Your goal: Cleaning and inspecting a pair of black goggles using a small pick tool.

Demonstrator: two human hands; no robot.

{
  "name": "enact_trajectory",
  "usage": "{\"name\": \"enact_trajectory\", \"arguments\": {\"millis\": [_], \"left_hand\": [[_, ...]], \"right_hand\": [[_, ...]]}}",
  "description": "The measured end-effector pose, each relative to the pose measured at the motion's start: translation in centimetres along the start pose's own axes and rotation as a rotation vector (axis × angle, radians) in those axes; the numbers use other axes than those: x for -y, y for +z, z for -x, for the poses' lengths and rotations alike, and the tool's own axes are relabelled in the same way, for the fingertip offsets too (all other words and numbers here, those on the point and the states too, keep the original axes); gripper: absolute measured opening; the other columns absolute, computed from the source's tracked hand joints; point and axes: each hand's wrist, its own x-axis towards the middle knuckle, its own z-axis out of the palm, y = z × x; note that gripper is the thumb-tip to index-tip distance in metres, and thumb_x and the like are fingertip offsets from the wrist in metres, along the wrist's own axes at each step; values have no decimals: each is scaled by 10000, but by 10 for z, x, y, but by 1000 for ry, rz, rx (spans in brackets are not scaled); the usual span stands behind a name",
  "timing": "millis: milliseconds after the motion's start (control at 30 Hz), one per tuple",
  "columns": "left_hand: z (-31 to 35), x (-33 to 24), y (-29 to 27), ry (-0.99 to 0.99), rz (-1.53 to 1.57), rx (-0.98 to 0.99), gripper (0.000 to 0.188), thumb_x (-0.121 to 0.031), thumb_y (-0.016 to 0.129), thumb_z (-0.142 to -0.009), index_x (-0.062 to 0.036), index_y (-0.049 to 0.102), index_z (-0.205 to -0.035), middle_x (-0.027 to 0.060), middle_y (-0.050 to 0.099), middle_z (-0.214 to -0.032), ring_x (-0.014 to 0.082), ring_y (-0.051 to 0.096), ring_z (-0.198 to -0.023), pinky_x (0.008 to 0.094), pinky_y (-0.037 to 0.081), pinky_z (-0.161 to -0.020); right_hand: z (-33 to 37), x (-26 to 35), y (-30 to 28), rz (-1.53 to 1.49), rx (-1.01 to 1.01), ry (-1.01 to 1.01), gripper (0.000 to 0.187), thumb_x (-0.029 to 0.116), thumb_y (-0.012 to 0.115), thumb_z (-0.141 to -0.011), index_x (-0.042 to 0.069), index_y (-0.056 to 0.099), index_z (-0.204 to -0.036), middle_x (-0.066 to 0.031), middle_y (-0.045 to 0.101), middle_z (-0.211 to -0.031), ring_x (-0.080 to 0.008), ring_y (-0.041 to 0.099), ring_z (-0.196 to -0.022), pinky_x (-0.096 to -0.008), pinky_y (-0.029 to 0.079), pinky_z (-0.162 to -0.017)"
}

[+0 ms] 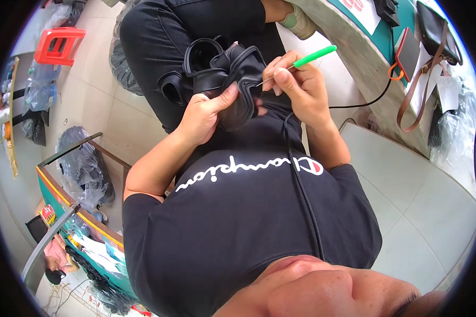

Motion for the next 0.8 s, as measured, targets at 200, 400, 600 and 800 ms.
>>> {"name": "enact_trajectory", "arguments": {"millis": [200,400,600,800], "left_hand": [[3,6,-2,19,12,-18,358,-201,542,-966,73,538,-1196,172,662,-974,248,674,-825,315,550,-767],[5,-2,4,17,4,-82,320,-205,611,-931,62,608,-1108,134,674,-924,173,669,-796,282,546,-722],[6,5,-9,-110,2,-126,289,-184,625,-912,62,625,-1064,125,673,-903,169,669,-777,269,544,-723],[7,1,-6,-121,-18,-160,276,-144,609,-873,68,618,-1050,113,669,-886,158,667,-753,270,547,-693]], "right_hand": [[2,-4,4,-117,-30,49,200,211,565,-970,21,542,-911,-110,605,-848,-92,533,-677,-194,393,-597],[1,-6,9,-115,-23,-46,214,229,563,-972,20,560,-928,-111,602,-850,-82,516,-657,-185,380,-571],[-1,-1,13,-88,-23,-45,206,218,554,-977,22,552,-914,-113,597,-859,-62,481,-633,-170,368,-555],[0,-2,11,-87,-3,-18,193,202,544,-982,22,541,-910,-113,594,-869,-56,473,-616,-167,368,-547]]}}
